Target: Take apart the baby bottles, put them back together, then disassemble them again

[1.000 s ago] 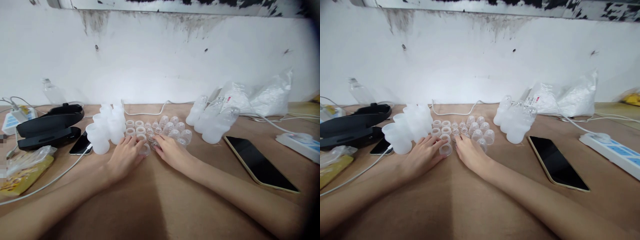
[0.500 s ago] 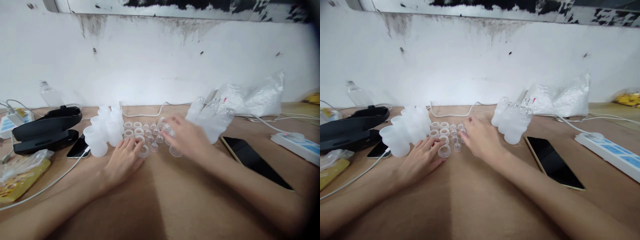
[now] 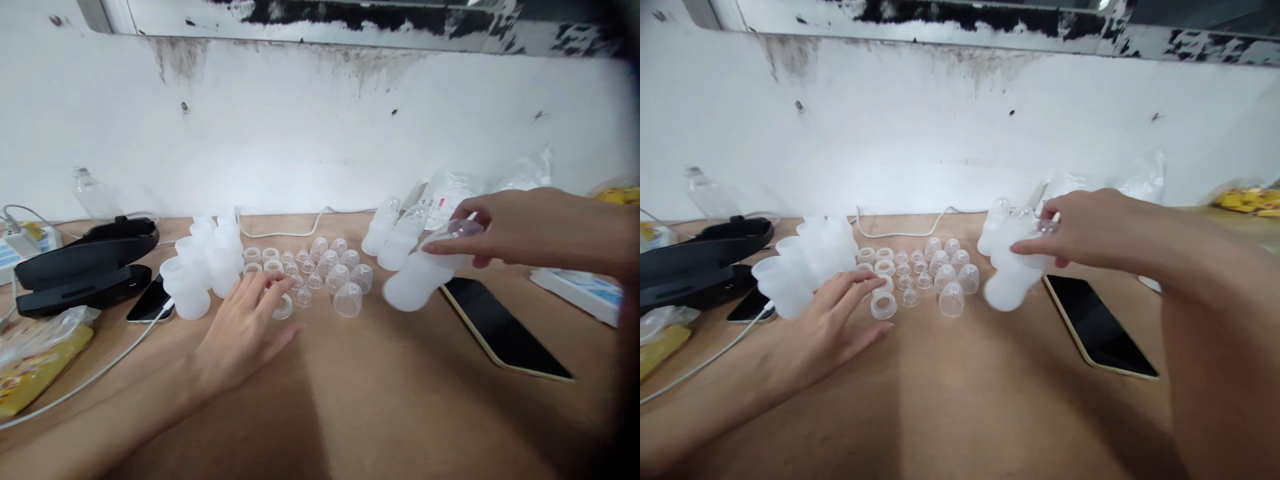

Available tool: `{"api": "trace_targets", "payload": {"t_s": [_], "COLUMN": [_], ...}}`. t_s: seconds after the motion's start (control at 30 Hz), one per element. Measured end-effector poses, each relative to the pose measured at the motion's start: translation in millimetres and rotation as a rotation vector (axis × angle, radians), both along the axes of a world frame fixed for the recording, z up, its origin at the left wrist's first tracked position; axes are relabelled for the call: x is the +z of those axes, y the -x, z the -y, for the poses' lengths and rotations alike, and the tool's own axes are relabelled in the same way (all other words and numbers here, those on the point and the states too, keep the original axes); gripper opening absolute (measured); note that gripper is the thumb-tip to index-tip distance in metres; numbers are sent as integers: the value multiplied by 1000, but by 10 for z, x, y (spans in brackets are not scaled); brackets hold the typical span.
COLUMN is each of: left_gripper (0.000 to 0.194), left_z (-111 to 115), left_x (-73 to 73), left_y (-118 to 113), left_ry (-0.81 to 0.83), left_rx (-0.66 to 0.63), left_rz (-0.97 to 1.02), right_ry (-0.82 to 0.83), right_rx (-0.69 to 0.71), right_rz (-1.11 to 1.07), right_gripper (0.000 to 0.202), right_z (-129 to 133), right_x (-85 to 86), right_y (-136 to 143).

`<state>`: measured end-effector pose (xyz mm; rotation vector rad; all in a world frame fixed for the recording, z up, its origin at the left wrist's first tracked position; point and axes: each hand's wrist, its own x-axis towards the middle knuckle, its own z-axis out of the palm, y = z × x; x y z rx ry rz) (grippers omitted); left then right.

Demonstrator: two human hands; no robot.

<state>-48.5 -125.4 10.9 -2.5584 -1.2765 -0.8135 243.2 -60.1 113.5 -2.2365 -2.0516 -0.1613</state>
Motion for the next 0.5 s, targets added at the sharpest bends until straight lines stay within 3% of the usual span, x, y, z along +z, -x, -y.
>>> {"api": "trace_targets", "payload": {"t_s": [0.03,0.17,0.37,0.5], "left_gripper": [49,76,57,55], "left_z": [40,150,104,141], "left_x": [48,159,22,110], "left_y": [-8,-44,-18,14], "left_ry": [2,73,66,31], "left_rx": [-27,-107,-101,-157], "left_rz": [47,88,63,-30], "right_ry": [77,266,312,455], "right_rx": [15,445,706,742], "right_rz": [-23,-355,-506,-483], "right_gripper": [42,42,39,41], "right_z": [119,455,459,482], "right_x": [45,12,-249,-333], "right_y": [127,605,791,842]}}
